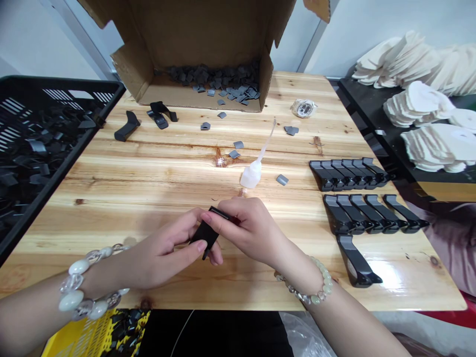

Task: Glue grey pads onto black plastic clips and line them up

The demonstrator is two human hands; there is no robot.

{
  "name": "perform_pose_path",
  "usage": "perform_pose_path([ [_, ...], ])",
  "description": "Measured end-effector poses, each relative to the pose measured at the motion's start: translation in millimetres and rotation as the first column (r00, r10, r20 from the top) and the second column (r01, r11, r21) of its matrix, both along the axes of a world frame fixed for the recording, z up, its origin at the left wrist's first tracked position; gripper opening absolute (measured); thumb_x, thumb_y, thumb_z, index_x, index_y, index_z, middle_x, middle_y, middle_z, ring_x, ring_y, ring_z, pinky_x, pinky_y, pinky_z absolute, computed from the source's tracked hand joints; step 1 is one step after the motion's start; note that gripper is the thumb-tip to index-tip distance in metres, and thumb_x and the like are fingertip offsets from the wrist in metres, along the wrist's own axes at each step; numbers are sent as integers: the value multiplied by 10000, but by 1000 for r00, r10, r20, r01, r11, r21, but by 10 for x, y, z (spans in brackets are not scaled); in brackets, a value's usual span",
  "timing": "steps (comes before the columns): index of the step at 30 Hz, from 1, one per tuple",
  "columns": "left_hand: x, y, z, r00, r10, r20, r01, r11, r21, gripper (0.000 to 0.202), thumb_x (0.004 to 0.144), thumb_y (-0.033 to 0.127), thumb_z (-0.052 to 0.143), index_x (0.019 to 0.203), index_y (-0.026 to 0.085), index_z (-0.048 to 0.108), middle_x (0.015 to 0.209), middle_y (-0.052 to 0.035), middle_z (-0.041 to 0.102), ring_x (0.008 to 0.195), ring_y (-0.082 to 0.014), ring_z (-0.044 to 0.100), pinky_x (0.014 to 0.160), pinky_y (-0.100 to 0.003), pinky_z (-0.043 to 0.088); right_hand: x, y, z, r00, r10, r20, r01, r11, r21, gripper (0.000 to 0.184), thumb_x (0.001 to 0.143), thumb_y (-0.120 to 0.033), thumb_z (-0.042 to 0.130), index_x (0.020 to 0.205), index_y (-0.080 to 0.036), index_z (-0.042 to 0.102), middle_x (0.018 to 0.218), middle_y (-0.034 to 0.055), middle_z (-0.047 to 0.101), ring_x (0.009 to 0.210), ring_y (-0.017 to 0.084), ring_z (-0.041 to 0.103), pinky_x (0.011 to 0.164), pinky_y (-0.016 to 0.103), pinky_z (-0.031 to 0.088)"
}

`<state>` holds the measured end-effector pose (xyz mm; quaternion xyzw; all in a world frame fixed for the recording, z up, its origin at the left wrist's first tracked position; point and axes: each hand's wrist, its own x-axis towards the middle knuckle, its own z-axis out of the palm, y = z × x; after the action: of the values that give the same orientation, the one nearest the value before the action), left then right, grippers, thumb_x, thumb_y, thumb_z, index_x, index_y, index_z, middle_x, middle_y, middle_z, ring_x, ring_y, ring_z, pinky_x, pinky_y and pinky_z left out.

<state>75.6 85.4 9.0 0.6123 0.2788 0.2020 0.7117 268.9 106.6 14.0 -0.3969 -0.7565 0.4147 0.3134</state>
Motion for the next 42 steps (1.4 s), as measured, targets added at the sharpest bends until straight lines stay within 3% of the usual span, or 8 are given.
perform_pose_path([
  [12, -7, 17, -3, 999, 0, -48, 2, 999, 47, 187, 996, 229, 357, 1173, 255, 411, 1043, -20, 618, 1016, -123, 603, 881, -280, 488, 5, -11, 41, 1000, 8, 4, -8, 998, 58, 396, 934, -322, 508, 605, -116, 583, 515, 7, 542, 476, 57, 449, 467, 202, 309],
  [23, -22, 6, 19, 998, -4, -60, 7, 999, 53, 182, 994, 233, 364, 1168, 252, 412, 1041, -22, 622, 1020, -132, 601, 884, -294, 481, 4, -19, 32, 1000, -1, 16, -1, 992, 127, 409, 935, -309, 511, 567, -131, 511, 503, -24, 455, 471, 43, 389, 470, 194, 289],
  [27, -14, 8, 18, 999, 16, -41, -13, 998, 68, 206, 994, 230, 365, 1191, 267, 413, 1042, -18, 620, 1012, -127, 599, 879, -289, 485, 11, -12, 2, 997, -69, 42, 55, 959, 278, 425, 907, -343, 567, 547, -144, 459, 493, -37, 398, 491, 51, 351, 487, 199, 281],
  [34, -18, 29, -17, 992, 125, 33, -127, 989, 79, 196, 977, 217, 413, 1165, 227, 470, 1081, -51, 611, 1012, -150, 595, 921, -299, 474, 57, -14, -20, 983, -179, 48, 137, 878, 458, 464, 826, -531, 607, 565, -164, 496, 515, -2, 473, 525, 91, 408, 560, 257, 325],
  [38, -27, 63, -23, 978, 205, 25, -206, 976, 68, 202, 973, 223, 436, 1173, 210, 465, 1075, -60, 628, 1004, -149, 596, 887, -269, 480, 60, -21, -22, 975, -213, 67, 139, 814, 565, 470, 803, -537, 630, 537, -173, 495, 473, -3, 459, 517, 104, 392, 583, 285, 329],
  [40, -29, 81, -16, 973, 230, 29, -231, 970, 69, 192, 972, 220, 441, 1161, 200, 466, 1032, -53, 641, 984, -144, 603, 872, -259, 481, 56, -32, -9, 984, -168, 65, 102, 817, 568, 416, 835, -475, 629, 565, -176, 523, 491, 1, 490, 530, 109, 417, 596, 289, 340],
  [42, -27, 98, -6, 971, 236, 43, -239, 970, 52, 181, 972, 219, 439, 1149, 190, 465, 991, -47, 651, 954, -141, 611, 863, -261, 483, 52, -50, 10, 987, -155, 52, 110, 863, 493, 382, 907, -394, 560, 593, -179, 530, 525, 6, 503, 549, 110, 437, 601, 282, 348],
])
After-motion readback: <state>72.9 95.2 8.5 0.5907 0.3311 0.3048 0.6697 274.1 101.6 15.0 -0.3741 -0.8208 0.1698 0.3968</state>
